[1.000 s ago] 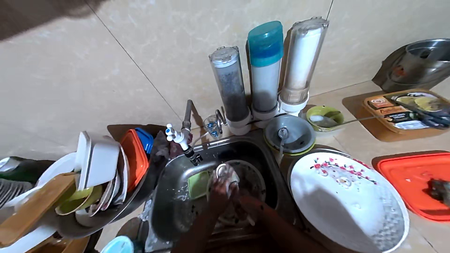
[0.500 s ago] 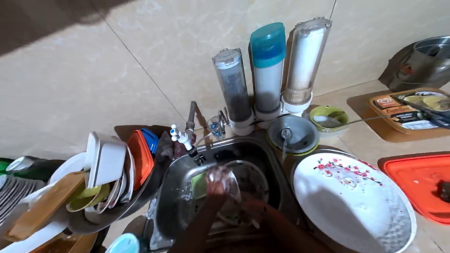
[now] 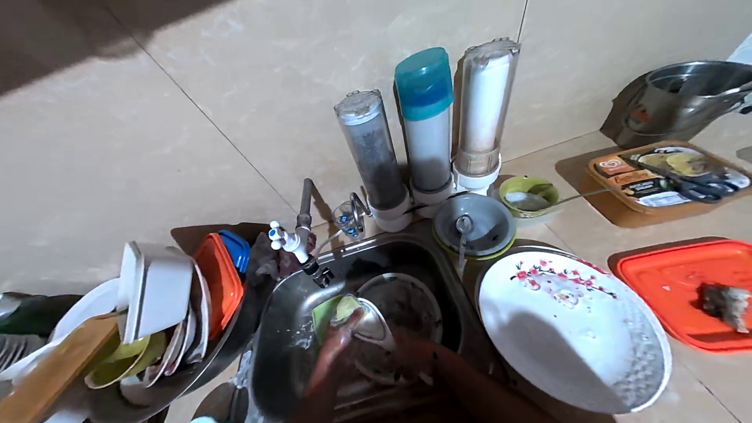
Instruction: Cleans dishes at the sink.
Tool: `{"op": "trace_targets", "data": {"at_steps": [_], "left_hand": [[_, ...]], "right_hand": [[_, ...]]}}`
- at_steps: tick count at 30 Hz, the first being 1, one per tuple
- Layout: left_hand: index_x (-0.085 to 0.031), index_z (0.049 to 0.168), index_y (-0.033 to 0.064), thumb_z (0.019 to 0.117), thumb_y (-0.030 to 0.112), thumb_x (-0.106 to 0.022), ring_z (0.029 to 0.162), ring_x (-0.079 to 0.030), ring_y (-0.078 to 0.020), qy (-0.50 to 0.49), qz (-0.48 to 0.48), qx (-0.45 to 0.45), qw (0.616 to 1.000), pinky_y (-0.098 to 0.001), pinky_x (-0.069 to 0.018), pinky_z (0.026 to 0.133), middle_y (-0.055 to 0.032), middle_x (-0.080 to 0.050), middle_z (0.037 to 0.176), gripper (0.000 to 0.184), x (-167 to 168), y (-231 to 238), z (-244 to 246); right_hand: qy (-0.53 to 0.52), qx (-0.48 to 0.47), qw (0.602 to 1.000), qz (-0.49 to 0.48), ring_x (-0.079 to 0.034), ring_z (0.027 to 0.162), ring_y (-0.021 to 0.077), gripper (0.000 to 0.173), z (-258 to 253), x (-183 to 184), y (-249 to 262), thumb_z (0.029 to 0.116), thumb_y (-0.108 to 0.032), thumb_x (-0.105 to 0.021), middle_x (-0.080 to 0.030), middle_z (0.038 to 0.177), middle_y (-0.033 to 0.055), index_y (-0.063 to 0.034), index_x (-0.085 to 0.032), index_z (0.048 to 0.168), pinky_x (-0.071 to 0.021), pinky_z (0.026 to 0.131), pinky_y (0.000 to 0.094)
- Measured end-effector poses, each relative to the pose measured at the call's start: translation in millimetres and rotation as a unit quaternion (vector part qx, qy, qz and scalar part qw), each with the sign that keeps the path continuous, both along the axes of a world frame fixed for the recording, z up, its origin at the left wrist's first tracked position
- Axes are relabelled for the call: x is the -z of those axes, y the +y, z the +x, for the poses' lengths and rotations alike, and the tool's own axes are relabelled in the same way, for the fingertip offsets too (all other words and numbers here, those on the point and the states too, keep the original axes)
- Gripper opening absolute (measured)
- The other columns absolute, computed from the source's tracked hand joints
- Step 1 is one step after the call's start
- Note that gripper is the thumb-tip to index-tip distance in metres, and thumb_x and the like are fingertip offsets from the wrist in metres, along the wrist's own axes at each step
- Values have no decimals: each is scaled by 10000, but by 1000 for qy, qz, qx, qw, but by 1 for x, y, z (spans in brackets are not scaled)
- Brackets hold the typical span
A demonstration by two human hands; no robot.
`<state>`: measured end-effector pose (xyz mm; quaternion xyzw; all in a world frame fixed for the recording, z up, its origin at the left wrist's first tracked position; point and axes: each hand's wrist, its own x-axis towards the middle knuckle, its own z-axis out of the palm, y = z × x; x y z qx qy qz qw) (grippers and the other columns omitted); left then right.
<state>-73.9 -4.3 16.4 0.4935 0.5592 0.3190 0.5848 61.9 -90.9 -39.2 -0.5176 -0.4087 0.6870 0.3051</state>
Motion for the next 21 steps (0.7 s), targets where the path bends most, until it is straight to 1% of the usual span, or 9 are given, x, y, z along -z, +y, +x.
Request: {"op": "trace_targets", "data": {"at_steps": [2,6,9,11,12,14,16,19,21], "left_hand": [[-537,1343,-57,929,47,-723,1081,-668,-198,195,40,203,959,-370,-559,966,-172,-665,1214,466,-21,26,-27],[-622,1290,-58,957,84,-681,1276,-565,-419,527,95,518,667,-588,-421,1094,-278,-614,1317,367,-71,35,-3],[-642,1245,-55,1017,46,-548,1193,-606,-422,543,97,558,619,-601,-473,1010,-261,-644,1242,266,-54,-5,23],[-653,1213,-66,945,26,-642,1197,-604,-468,570,122,619,526,-651,-481,989,-280,-647,1235,284,-39,-12,35],[-643,1250,-62,933,77,-689,1219,-590,-480,565,125,631,517,-663,-462,1003,-291,-637,1263,349,-37,-3,35],[-632,1290,-57,944,119,-715,1259,-575,-466,524,129,617,574,-641,-428,1064,-300,-622,1304,397,-46,29,25],[-645,1266,-65,920,35,-707,1225,-603,-398,443,150,560,684,-562,-434,1087,-281,-643,1272,366,-61,59,5],[-611,1262,-74,879,-38,-743,1079,-650,-150,263,160,368,878,-310,-529,987,-169,-670,1191,406,-70,67,-16],[-557,1295,-97,873,-87,-720,1034,-656,-104,128,146,227,954,-263,-559,924,-154,-659,1182,453,-48,54,-11]], "right_hand": [[-52,-50,997,13,-491,560,113,239,1,-4,1,991,-178,-651,-533,763,38,-24,-557,1148,-456,535,295],[-154,-157,974,46,-581,776,274,362,-2,-15,4,1012,-196,-636,-613,998,209,39,-553,1274,-504,732,478],[-169,-155,968,105,-643,937,344,406,-5,10,7,995,-174,-660,-644,1127,261,49,-559,1318,-521,843,537],[-194,-150,959,144,-633,1133,410,409,-2,20,5,984,-164,-666,-640,1225,291,70,-588,1311,-472,1013,591],[-195,-141,962,132,-608,1193,419,388,1,14,1,1009,-165,-631,-626,1263,299,81,-591,1306,-439,1061,588],[-175,-95,974,106,-607,1195,400,401,6,-2,-3,1080,-215,-508,-619,1268,302,95,-570,1327,-435,1075,551],[-145,-39,980,131,-617,954,342,407,8,-1,2,1108,-245,-422,-628,1056,267,109,-588,1221,-488,911,508],[-96,29,985,144,-540,716,180,423,6,-1,5,1118,-286,-372,-586,876,125,61,-590,1223,-497,703,369],[-68,65,989,110,-496,669,137,450,3,-10,3,1129,-306,-323,-547,828,78,51,-581,1217,-470,657,326]]}}
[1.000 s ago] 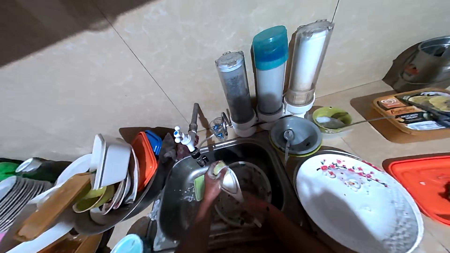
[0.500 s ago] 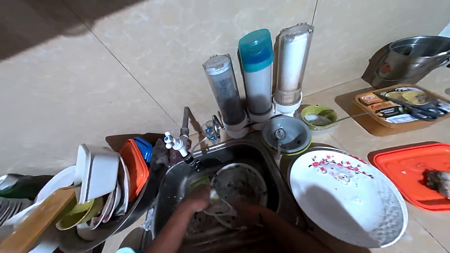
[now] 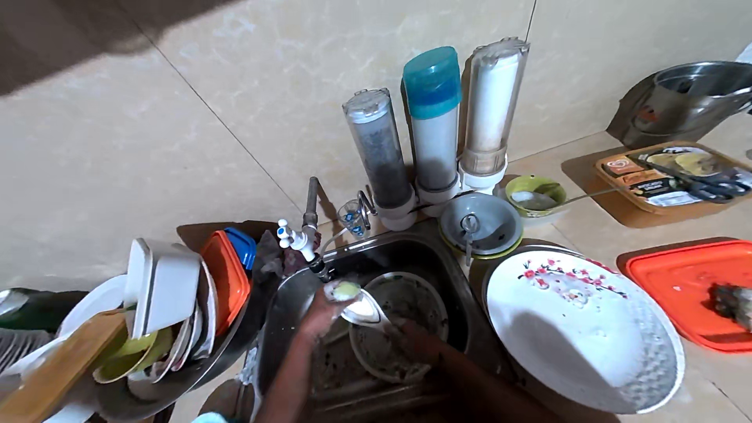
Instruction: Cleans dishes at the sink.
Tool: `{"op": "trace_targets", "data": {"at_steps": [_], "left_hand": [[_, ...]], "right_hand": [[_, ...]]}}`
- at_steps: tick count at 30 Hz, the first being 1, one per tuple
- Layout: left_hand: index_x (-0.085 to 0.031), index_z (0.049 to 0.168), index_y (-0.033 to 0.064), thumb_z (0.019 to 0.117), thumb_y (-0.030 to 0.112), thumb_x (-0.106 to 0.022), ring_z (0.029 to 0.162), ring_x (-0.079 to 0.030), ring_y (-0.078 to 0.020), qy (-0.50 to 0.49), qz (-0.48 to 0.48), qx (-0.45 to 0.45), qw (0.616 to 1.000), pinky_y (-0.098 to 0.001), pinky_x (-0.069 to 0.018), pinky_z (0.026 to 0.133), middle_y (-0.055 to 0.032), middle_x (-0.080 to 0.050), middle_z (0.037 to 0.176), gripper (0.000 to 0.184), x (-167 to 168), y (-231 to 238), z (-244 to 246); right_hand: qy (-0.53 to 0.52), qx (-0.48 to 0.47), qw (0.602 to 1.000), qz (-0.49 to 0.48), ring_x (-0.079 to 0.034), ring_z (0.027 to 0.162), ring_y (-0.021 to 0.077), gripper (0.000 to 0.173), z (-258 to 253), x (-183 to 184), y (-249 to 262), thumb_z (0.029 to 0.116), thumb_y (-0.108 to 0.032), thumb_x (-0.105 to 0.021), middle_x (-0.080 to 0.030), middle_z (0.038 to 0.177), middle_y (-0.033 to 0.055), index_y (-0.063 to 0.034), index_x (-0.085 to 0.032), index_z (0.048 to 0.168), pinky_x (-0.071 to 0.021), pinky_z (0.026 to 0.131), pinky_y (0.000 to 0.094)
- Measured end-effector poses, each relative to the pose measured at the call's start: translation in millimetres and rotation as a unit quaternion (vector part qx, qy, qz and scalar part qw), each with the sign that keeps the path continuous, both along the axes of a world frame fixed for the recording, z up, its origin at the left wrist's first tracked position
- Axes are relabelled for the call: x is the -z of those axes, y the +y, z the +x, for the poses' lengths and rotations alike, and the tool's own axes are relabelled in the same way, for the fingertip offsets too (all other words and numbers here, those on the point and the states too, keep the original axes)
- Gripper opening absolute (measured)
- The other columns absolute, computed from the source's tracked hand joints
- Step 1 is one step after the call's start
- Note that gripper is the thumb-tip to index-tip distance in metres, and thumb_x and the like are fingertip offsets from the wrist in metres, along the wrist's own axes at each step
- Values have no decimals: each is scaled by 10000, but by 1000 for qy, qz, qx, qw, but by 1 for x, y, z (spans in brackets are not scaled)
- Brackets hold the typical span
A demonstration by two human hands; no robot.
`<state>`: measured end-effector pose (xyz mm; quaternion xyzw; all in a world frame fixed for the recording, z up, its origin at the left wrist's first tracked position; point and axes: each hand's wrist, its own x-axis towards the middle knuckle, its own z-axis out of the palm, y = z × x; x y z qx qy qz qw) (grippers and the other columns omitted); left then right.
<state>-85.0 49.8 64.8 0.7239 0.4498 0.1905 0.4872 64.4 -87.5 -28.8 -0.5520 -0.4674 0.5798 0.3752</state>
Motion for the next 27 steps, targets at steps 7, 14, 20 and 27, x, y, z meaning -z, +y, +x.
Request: {"op": "trace_targets", "data": {"at_steps": [7,14,20,27], "left_hand": [[-505,1317,3,1031,91,-579,855,-652,-154,-278,-194,-297,893,-341,-573,747,-114,-651,1054,308,57,-56,47],[-555,1271,-20,1061,119,-539,806,-699,-157,-265,-170,-230,921,-321,-600,724,-111,-711,952,252,48,-66,63],[-545,1292,-100,1021,60,-588,943,-667,-90,-120,-40,-84,988,-260,-558,878,-125,-689,1070,318,49,-85,75],[-489,1406,-126,1039,211,-599,1195,-647,-309,18,165,43,985,-419,-493,1062,-281,-642,1286,510,15,-86,136]], "right_hand": [[36,73,997,-15,-463,606,106,470,-2,0,-1,1131,-347,-288,-478,751,18,28,-571,1152,-446,589,290],[80,78,994,14,-540,715,122,423,-6,2,-3,1130,-262,-320,-570,886,86,72,-530,1285,-503,691,304],[126,194,973,15,-593,787,135,347,-7,-11,-12,1099,-133,-392,-606,977,138,115,-492,1319,-537,752,315],[-22,197,980,6,-530,1320,340,478,-6,21,-5,1012,-75,-569,-537,1404,306,137,-451,1424,-407,1134,415]]}}
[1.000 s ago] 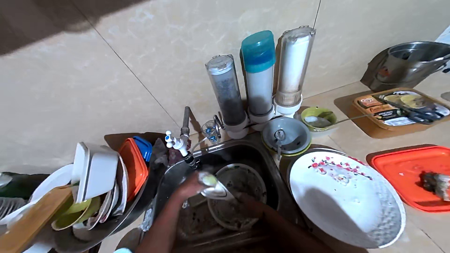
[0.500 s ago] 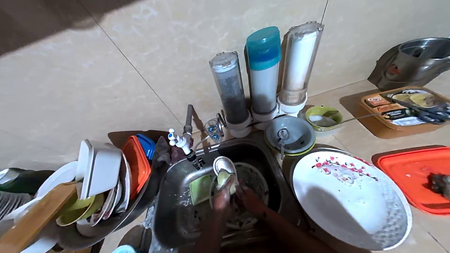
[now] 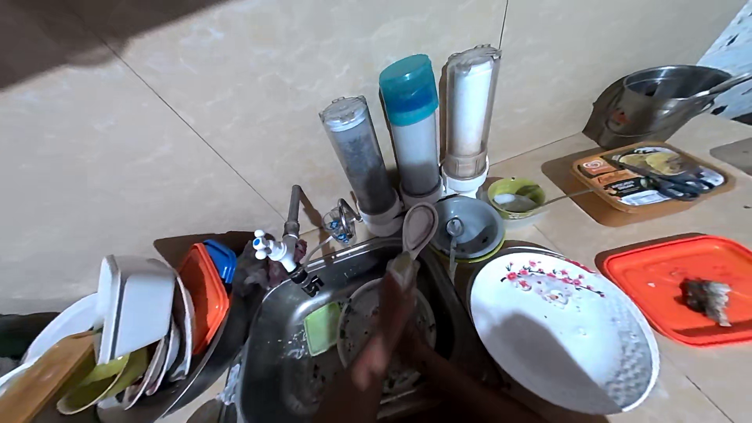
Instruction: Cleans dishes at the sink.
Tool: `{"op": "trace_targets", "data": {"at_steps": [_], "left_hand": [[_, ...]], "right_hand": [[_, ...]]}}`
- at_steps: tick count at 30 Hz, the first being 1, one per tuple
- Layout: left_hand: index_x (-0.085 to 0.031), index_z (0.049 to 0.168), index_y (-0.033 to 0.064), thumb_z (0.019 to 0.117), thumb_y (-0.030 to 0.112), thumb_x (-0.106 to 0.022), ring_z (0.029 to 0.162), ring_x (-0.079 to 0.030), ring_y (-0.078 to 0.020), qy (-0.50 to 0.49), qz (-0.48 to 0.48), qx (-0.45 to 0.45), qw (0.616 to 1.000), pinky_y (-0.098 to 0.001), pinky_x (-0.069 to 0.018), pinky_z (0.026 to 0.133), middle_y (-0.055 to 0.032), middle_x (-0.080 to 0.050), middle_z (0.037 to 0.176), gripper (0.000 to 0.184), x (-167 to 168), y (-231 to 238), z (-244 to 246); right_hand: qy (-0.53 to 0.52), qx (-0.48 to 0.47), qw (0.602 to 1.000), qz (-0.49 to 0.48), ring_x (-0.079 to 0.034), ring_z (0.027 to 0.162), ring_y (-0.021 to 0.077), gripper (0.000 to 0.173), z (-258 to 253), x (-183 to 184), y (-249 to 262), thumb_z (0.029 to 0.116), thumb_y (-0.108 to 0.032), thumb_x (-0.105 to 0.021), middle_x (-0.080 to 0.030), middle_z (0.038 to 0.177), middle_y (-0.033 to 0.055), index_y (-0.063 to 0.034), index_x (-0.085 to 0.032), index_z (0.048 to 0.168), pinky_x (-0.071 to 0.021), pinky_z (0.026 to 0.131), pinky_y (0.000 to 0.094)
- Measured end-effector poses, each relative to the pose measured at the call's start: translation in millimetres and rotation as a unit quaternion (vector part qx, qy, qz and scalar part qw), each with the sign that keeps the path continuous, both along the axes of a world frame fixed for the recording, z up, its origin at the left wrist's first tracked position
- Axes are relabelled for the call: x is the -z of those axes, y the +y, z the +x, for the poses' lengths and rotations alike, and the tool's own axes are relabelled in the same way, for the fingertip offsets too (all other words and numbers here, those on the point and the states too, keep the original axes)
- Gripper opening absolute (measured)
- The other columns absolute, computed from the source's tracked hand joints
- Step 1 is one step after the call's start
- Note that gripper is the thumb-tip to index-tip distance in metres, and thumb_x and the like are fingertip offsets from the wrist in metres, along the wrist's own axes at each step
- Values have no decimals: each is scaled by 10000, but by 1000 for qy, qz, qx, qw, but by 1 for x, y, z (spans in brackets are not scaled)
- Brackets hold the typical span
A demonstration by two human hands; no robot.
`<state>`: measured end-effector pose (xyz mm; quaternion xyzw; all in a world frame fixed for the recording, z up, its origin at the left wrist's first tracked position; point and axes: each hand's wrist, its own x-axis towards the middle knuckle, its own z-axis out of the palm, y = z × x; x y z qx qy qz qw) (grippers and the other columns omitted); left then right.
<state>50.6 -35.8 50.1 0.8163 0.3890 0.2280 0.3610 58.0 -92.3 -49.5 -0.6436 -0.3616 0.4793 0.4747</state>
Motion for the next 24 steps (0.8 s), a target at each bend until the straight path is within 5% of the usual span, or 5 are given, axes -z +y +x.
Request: {"op": "trace_targets", "data": {"at_steps": [5,9,11,16,24], "left_hand": [[-459,1427,-19,1099,313,-484,835,-618,-158,43,-214,74,973,-320,-535,766,-153,-636,1099,467,-29,-2,49],[-471,1435,-81,1060,230,-563,1211,-629,-241,-16,-120,17,992,-380,-502,1052,-245,-616,1336,496,-17,18,23],[-454,1444,-114,1038,198,-607,1316,-567,-317,67,-84,-36,994,-422,-428,1137,-288,-572,1398,533,8,38,-9],[-409,1487,-90,1026,236,-608,1412,-458,-437,420,-93,7,903,-551,-374,1168,-311,-459,1507,598,92,47,-79],[-508,1411,-61,990,281,-658,1323,-533,-453,462,-138,56,874,-607,-422,1095,-300,-550,1409,563,110,36,-83]], "right_hand": [[115,129,982,-76,-499,1349,335,465,14,-19,-2,1057,-90,-510,-492,1455,284,92,-405,1472,-405,1132,435],[226,245,937,-102,-502,1307,361,443,18,-19,6,1079,-139,-486,-477,1460,270,41,-418,1478,-434,1066,503],[227,249,934,-117,-459,1376,375,484,20,-15,6,1086,-176,-487,-440,1510,271,40,-384,1507,-399,1120,509],[267,253,916,-160,-440,1384,362,486,18,-30,6,1095,-207,-471,-426,1524,248,2,-377,1523,-382,1110,536],[265,239,919,-166,-448,1372,350,459,15,-26,10,1104,-226,-446,-436,1519,236,-11,-409,1508,-391,1093,530]]}}
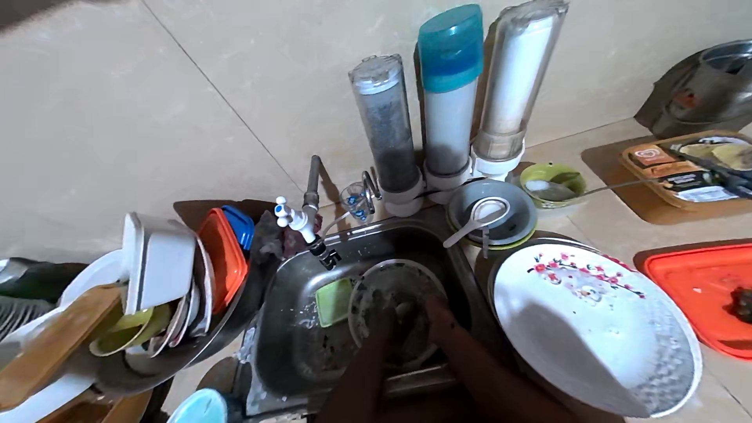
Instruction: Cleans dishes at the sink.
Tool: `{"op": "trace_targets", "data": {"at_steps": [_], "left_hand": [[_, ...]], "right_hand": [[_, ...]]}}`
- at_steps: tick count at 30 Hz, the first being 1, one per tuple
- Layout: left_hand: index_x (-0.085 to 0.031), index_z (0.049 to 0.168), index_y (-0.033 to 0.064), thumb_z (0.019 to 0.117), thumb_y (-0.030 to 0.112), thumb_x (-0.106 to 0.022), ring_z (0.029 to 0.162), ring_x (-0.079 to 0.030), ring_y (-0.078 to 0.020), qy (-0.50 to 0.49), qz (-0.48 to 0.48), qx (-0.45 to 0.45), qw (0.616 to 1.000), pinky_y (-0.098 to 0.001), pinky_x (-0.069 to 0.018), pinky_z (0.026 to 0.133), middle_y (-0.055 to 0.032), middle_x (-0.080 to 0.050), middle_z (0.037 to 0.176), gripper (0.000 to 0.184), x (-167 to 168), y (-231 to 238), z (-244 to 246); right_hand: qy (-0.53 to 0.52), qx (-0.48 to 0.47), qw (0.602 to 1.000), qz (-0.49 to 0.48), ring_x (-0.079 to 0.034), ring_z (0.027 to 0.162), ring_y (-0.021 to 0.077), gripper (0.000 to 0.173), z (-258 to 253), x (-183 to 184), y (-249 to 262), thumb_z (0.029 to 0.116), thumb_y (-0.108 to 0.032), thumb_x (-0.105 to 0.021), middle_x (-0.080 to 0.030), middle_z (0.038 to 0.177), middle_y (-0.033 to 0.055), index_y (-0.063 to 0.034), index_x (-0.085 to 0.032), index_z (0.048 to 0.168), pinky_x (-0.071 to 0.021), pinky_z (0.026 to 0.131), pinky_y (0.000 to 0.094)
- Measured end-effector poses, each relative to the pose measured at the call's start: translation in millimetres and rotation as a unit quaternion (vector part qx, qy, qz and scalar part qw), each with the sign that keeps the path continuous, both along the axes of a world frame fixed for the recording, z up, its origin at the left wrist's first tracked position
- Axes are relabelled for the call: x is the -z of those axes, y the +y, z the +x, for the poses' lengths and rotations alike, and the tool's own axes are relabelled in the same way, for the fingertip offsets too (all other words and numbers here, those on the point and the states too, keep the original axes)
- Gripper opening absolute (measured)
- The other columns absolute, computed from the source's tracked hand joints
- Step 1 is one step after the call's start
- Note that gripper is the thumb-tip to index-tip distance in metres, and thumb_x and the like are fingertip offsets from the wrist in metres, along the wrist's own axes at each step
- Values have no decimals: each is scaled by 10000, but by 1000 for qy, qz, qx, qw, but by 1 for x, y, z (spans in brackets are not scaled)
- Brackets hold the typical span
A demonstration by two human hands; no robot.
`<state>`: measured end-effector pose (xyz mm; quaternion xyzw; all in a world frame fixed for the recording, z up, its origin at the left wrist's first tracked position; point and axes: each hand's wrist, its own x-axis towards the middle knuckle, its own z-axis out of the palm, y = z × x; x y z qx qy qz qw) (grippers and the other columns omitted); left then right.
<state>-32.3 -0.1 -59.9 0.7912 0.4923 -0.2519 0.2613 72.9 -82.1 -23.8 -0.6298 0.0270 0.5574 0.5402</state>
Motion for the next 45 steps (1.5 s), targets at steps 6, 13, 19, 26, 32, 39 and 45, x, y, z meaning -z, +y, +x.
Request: {"op": "trace_targets", "data": {"at_steps": [6,13,19,26,32,39,45], "left_hand": [[-416,1521,-23,982,173,-635,1381,-483,-445,-16,165,-80,983,-597,-346,1154,-271,-512,1483,613,-20,5,-16],[-478,1410,-137,960,121,-695,1263,-603,-326,-437,145,-203,864,-421,-458,1118,-298,-599,1347,562,-9,-6,-32],[-412,1458,-105,992,72,-636,1258,-576,-237,-414,-34,-237,878,-349,-463,1089,-255,-563,1383,547,-35,-28,-32],[-506,1325,-26,1024,101,-591,862,-653,-63,-457,-203,-262,825,-246,-568,810,-41,-660,1012,338,-36,-23,-29],[-489,1380,-22,1029,162,-615,897,-663,-118,-420,-177,-271,848,-303,-577,817,-101,-662,1081,415,-34,-20,-31],[-368,1524,-66,1023,229,-633,1408,-464,-423,-135,19,-131,982,-527,-366,1174,-315,-464,1500,639,-33,-12,-37],[-459,1471,-65,990,178,-653,1382,-488,-443,-64,113,-120,984,-544,-397,1149,-308,-496,1474,572,-25,2,-40]], "right_hand": [[-7,-11,1000,15,-456,1362,328,420,0,0,-1,1089,-204,-486,-467,1499,213,-28,-475,1469,-388,1084,525],[-29,-144,985,93,-458,1385,285,407,-3,8,0,1090,-217,-484,-488,1501,182,-21,-506,1446,-373,1126,489],[31,-169,975,143,-589,1144,215,449,-3,4,-3,1092,-274,-476,-592,1327,137,-100,-439,1504,-490,953,415],[55,-50,974,215,-639,766,136,344,-4,16,3,1119,-273,-376,-667,990,79,-32,-572,1267,-541,643,297],[1,92,966,240,-678,762,153,338,5,10,9,1137,-199,-286,-633,847,75,48,-504,1212,-596,745,315],[-301,-6,944,136,-653,850,206,347,11,5,3,1111,-156,-400,-633,963,170,118,-543,1270,-557,813,350],[-191,-235,949,90,-603,812,166,297,12,7,4,1089,-110,-458,-612,1046,146,53,-520,1329,-526,761,315]]}}
